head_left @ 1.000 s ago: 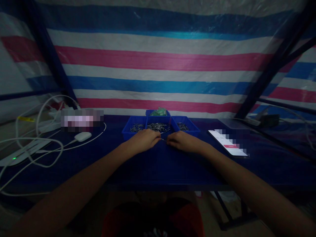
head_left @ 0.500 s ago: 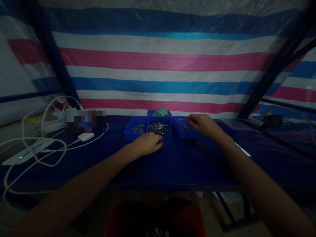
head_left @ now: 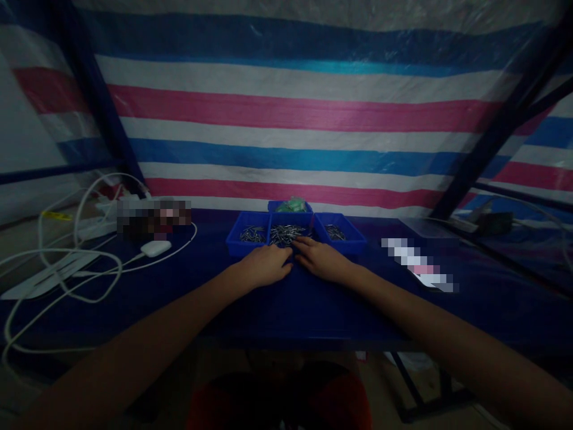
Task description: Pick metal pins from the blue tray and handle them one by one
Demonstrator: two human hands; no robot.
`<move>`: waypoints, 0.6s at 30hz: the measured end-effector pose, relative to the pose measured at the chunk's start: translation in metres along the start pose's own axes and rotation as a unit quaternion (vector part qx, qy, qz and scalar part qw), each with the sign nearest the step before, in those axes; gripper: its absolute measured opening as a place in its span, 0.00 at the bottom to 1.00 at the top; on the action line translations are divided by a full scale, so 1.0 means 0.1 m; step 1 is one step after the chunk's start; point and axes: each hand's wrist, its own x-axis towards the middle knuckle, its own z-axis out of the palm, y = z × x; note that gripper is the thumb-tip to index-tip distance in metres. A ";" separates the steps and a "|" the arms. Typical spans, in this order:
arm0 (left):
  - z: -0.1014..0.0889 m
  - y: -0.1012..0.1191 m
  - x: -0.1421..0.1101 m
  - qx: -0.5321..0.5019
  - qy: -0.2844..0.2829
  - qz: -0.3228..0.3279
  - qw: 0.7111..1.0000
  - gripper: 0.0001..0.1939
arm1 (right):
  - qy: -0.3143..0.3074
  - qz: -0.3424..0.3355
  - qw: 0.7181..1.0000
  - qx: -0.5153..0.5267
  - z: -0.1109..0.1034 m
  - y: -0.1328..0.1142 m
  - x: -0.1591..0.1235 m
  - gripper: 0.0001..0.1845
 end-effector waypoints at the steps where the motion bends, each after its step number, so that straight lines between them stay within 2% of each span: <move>1: 0.00 0.00 0.00 0.000 -0.001 0.001 1.000 0.14 | -0.004 0.014 1.000 -0.011 0.04 0.01 0.02 0.23; 4: 0.00 -0.01 0.01 0.001 -0.002 0.004 1.000 0.15 | -0.020 0.026 0.999 -0.027 0.08 0.04 0.05 0.23; 12: -0.01 -0.02 0.01 -0.016 -0.012 0.003 1.000 0.14 | -0.037 0.048 0.998 -0.026 -0.03 0.00 0.04 0.15; 18: 0.01 -0.02 0.02 -0.012 0.005 0.001 1.000 0.13 | -0.020 0.055 0.998 -0.003 -0.06 0.00 0.03 0.14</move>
